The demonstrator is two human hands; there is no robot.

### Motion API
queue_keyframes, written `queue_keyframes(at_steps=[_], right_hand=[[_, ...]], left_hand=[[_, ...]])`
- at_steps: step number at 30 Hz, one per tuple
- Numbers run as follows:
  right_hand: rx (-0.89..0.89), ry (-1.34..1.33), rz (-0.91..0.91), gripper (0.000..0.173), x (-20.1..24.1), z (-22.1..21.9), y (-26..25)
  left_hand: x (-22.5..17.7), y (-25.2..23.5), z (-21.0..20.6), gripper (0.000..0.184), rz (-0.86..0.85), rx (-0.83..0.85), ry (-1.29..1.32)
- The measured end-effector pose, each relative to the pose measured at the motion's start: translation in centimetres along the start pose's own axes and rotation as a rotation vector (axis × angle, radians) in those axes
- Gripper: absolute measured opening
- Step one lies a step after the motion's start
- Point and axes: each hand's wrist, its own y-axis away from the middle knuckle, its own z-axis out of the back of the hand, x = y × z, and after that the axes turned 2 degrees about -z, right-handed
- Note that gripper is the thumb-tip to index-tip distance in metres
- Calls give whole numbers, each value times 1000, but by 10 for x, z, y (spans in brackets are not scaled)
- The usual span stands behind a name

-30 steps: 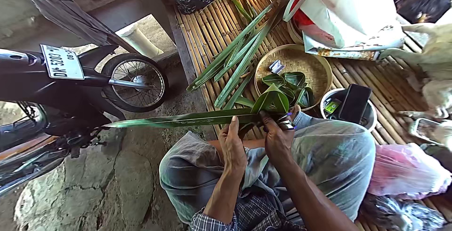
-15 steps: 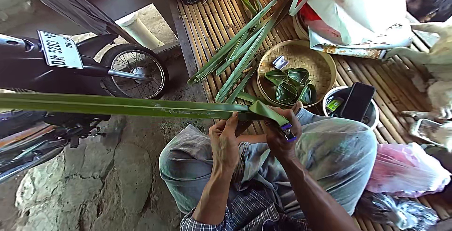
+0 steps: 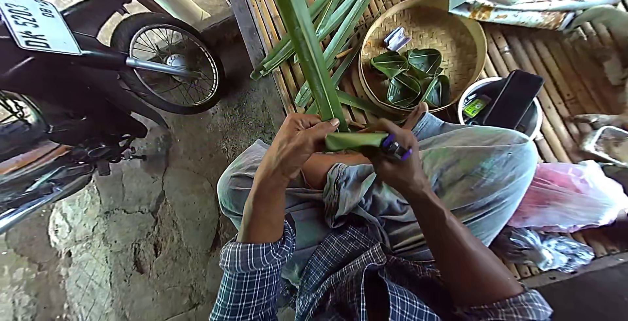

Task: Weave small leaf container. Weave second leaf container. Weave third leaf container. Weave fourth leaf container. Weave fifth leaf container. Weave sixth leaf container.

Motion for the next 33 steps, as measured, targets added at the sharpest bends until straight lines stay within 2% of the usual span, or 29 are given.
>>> queue_keyframes(at_steps=[3,7,10,16,22,25,29,33], right_hand=[[24,-126,-289,24,6,2,-4],[17,-318,-449,25,5,-1,-2],[-36,-402,-447,26,-1,-6,5],[-44,-354,-476,24,-2,-14,9],[-153,-312,-490,25,0,-17,7],[-165,-200,-442,23,6,-19,8],[-186,69,-375,25,10,-23,10],[-162,41,-458,23,8,-20,7]], left_hand=[[7,-6,4,29,53,104,110],[15,-15,4,21,74,169,44],[20,-17,2,20,83,150,43],[27,-14,2,18,44,93,86],[28,-11,8,19,16,163,113],[28,-11,9,28,8,168,93],[30,-10,3,38,-74,90,-4],[35,-9,-2,44,-115,51,-3]])
